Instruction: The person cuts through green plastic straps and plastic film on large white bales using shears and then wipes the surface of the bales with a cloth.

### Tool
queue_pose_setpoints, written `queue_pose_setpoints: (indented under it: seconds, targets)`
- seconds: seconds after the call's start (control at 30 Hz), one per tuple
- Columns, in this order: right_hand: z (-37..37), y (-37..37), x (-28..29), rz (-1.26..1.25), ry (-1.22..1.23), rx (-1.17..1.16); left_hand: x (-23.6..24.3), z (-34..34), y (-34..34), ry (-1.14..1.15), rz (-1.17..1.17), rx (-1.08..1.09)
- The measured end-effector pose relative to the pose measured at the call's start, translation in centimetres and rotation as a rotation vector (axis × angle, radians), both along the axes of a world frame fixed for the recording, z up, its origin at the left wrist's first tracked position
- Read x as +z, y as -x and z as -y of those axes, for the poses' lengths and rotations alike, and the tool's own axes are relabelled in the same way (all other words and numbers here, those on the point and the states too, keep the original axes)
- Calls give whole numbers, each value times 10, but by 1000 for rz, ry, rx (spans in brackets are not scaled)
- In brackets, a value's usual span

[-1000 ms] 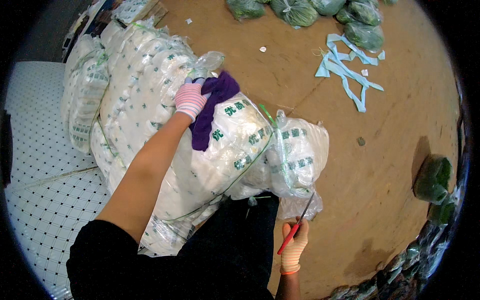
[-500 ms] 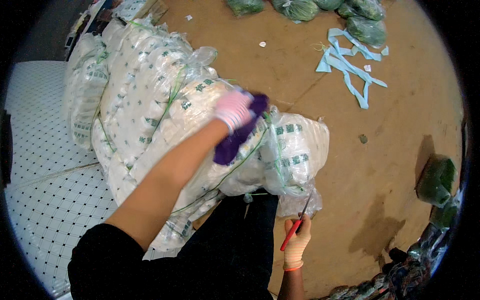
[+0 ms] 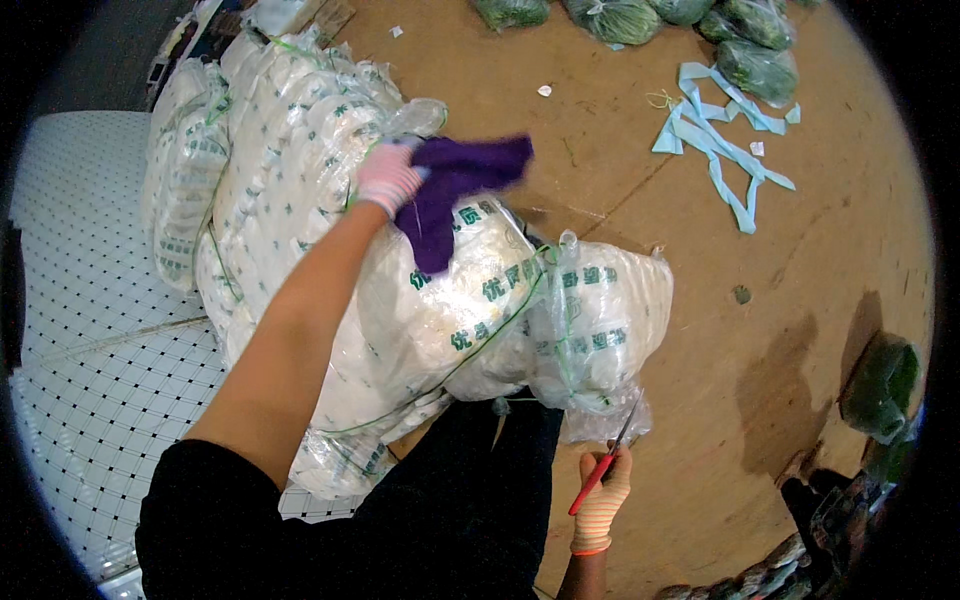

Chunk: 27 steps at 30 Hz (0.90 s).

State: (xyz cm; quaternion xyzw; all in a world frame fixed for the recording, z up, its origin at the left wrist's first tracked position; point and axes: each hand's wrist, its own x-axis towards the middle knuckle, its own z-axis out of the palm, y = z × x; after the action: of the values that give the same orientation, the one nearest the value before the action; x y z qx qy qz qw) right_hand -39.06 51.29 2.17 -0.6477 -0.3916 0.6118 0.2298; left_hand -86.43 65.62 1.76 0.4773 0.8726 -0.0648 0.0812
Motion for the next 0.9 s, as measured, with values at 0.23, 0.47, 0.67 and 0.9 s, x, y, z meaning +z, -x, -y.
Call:
queue_pose_setpoints:
  seconds: [0.23,0.47,0.67,0.9]
  targets:
    - [-23,9,2,0,6,-59,42,-4,51,-307,83,442]
    - [-67,95,43,-524,245,-234,112,38,-107,-380,1568,193]
    - [-118,116,49,227,-980,710,96,105,-166,-23,1338,-493]
    - [-105,49,43,254,-856,543,25,122,-67,-157,733,-247]
